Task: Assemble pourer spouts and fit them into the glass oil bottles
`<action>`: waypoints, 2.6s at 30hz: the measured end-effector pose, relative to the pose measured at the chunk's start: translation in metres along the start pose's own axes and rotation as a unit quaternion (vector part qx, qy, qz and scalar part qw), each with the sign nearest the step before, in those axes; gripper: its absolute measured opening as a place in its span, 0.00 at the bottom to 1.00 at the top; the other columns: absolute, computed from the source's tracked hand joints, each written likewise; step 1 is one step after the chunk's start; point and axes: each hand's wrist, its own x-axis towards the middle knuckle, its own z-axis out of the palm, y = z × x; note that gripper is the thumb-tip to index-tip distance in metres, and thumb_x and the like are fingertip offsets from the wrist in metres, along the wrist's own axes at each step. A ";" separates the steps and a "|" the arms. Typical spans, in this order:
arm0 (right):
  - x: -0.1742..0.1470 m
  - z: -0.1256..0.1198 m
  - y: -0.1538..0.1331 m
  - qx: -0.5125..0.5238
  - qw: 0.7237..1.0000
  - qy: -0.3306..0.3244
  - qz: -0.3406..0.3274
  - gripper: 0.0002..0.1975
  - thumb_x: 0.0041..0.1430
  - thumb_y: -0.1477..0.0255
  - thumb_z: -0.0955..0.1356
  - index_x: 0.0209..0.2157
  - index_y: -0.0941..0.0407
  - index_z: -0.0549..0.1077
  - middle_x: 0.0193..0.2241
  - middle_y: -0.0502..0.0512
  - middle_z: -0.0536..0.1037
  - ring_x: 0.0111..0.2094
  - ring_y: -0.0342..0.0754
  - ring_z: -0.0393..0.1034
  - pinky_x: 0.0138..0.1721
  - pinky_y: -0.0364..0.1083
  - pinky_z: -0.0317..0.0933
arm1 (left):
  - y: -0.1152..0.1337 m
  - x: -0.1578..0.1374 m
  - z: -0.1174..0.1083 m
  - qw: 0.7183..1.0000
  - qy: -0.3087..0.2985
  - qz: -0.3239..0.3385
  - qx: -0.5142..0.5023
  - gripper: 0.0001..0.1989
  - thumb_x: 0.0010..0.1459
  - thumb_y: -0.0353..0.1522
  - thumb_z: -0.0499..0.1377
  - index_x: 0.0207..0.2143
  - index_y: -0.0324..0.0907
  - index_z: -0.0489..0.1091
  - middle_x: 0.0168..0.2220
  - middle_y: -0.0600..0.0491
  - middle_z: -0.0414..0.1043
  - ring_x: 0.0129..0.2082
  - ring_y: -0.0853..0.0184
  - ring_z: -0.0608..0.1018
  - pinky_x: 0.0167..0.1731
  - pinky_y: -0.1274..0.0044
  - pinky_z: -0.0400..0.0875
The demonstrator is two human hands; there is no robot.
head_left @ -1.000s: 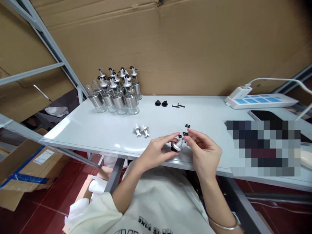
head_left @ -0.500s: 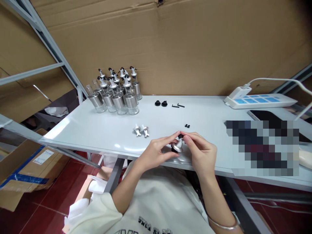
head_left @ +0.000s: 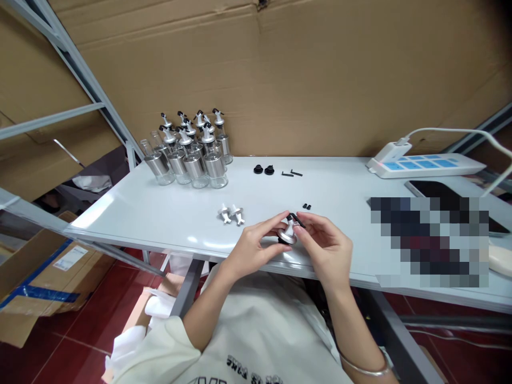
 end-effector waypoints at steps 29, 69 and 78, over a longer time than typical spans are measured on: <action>-0.001 -0.002 0.004 -0.012 0.996 0.073 -0.047 0.04 0.51 0.70 0.74 0.31 0.52 0.82 0.28 0.53 0.80 0.31 0.47 0.72 0.28 0.46 0.64 | 0.000 -0.001 0.000 0.998 -0.029 -0.023 -0.044 0.38 0.54 0.31 0.66 0.64 0.53 0.56 0.46 0.52 0.76 0.43 0.67 0.78 0.54 0.67 0.72; 0.001 -0.004 0.002 -0.018 0.988 -0.122 -0.097 0.26 0.50 0.66 0.76 0.52 0.48 0.75 0.38 0.56 0.75 0.36 0.48 0.69 0.38 0.51 0.69 | -0.001 0.000 0.000 0.988 0.058 -0.067 -0.126 0.31 0.52 0.33 0.67 0.59 0.46 0.65 0.44 0.50 0.74 0.47 0.64 0.77 0.52 0.72 0.72; 0.001 -0.004 0.004 0.079 0.989 -0.117 -0.049 0.19 0.49 0.68 0.76 0.45 0.48 0.78 0.33 0.52 0.76 0.34 0.46 0.70 0.36 0.48 0.70 | -0.002 0.001 0.001 0.985 0.037 -0.041 -0.161 0.32 0.50 0.30 0.68 0.58 0.47 0.68 0.42 0.52 0.77 0.42 0.67 0.79 0.48 0.74 0.75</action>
